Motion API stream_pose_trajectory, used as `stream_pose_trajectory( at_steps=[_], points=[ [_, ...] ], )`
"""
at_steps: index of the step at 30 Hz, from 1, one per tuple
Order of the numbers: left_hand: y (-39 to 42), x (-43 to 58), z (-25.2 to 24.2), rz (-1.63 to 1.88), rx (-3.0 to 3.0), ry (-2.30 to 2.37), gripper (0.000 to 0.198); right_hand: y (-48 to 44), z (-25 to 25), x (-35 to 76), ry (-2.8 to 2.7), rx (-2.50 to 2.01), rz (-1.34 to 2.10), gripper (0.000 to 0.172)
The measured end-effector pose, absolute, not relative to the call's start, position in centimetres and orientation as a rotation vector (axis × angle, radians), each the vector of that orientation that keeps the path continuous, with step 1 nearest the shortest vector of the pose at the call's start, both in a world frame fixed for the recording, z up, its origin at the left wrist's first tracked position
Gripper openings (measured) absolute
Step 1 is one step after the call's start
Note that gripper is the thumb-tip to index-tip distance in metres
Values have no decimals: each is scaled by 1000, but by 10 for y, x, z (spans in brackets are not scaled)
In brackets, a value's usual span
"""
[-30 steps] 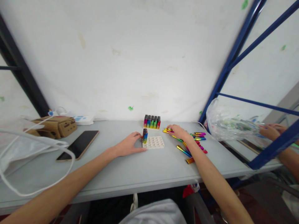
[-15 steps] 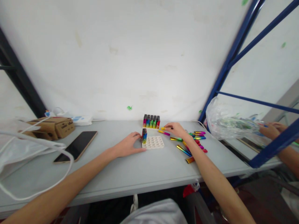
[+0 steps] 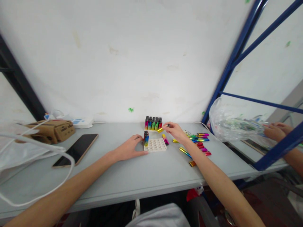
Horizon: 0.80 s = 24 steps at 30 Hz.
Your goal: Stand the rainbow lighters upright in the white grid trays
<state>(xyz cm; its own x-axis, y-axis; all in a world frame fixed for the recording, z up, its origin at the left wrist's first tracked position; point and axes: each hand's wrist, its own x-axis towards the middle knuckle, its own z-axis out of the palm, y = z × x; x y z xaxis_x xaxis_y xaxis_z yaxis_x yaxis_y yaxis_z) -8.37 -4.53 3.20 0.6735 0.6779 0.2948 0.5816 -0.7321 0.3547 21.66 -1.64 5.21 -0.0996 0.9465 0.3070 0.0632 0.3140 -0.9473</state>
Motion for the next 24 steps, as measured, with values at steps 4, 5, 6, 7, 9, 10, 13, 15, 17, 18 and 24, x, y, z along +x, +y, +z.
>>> stream_pose_trajectory(
  at_steps=[4, 5, 6, 7, 9, 10, 13, 15, 17, 18, 24],
  points=[
    [-45, -84, 32, 609, 2664, 1026, 67, -24, 55, 205, -1380, -888, 1160, 42],
    [-46, -84, 32, 613, 2664, 1026, 67, -26, 56, 204, -1372, -876, 1190, 42],
    [-46, -84, 32, 616, 2663, 1024, 66, -29, 57, 202, -1368, -866, 1222, 42],
    [-46, -84, 32, 619, 2660, 1022, 66, -32, 59, 201, -1369, -852, 1257, 41],
    [-46, -84, 32, 628, 2652, 1019, 67, -37, 62, 198, -1380, -819, 1311, 40],
    [-46, -84, 32, 631, 2649, 1021, 68, -39, 63, 197, -1388, -810, 1320, 40],
    [-47, -84, 33, 628, 2641, 1021, 68, -43, 64, 193, -1401, -847, 1279, 43],
    [-47, -84, 33, 622, 2645, 1009, 66, -44, 65, 191, -1394, -883, 1257, 50],
    [-47, -84, 33, 627, 2650, 1000, 66, -44, 65, 190, -1410, -900, 1250, 51],
    [-46, -84, 32, 632, 2652, 1000, 66, -44, 65, 189, -1437, -903, 1248, 48],
    [-45, -85, 29, 648, 2649, 998, 71, -45, 60, 182, -1558, -872, 1202, 49]
  ],
)
